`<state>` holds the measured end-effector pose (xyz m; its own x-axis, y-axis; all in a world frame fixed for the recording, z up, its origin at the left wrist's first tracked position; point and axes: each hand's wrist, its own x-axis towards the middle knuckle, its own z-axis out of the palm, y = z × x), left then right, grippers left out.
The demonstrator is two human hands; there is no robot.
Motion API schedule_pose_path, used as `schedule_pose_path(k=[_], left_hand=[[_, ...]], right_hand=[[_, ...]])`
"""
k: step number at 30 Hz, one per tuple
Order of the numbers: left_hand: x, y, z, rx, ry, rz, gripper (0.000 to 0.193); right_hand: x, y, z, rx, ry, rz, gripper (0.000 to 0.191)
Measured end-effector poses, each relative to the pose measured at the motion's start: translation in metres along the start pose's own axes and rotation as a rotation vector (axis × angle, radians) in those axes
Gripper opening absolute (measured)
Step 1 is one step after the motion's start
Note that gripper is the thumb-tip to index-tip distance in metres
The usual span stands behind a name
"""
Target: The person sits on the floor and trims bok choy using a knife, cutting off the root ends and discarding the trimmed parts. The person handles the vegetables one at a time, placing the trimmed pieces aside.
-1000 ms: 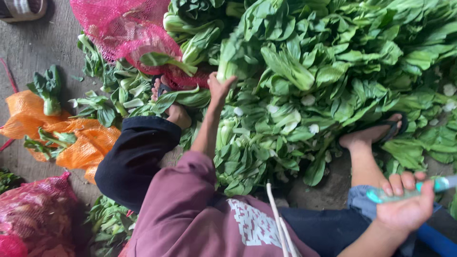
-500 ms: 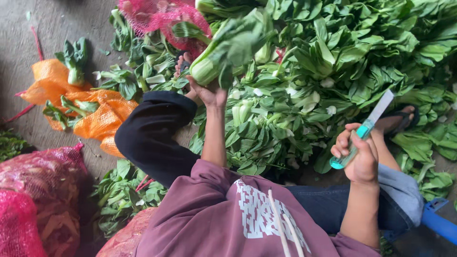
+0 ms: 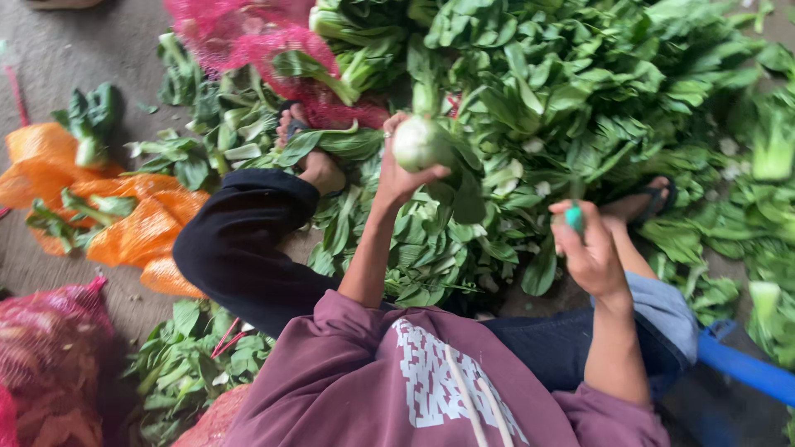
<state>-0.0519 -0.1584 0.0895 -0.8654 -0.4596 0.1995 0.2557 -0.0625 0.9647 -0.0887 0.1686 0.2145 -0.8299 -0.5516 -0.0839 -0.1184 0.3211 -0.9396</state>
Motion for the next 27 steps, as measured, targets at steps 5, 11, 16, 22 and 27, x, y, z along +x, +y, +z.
schedule_pose_path(k=[5, 11, 16, 22, 27], left_hand=[[-0.028, 0.024, 0.051, 0.033, -0.251, -0.133, 0.102], [-0.043, 0.011, 0.08, 0.14, -0.286, -0.01, 0.097], [-0.046, -0.006, 0.082, 0.328, -0.306, 0.045, 0.094], [-0.053, -0.013, 0.083, 0.315, -0.475, 0.001, 0.092], [-0.053, -0.024, 0.089, 0.29, -0.503, -0.08, 0.098]], right_hand=[[0.011, -0.032, 0.015, -0.695, 0.033, -0.26, 0.023], [0.025, -0.028, 0.034, -0.907, 0.161, -0.33, 0.033], [0.022, 0.006, 0.033, -0.939, 0.179, -0.359, 0.033], [0.039, 0.061, -0.007, -1.117, 0.209, 0.055, 0.057], [0.025, 0.077, -0.027, -0.924, 0.199, 0.239, 0.067]])
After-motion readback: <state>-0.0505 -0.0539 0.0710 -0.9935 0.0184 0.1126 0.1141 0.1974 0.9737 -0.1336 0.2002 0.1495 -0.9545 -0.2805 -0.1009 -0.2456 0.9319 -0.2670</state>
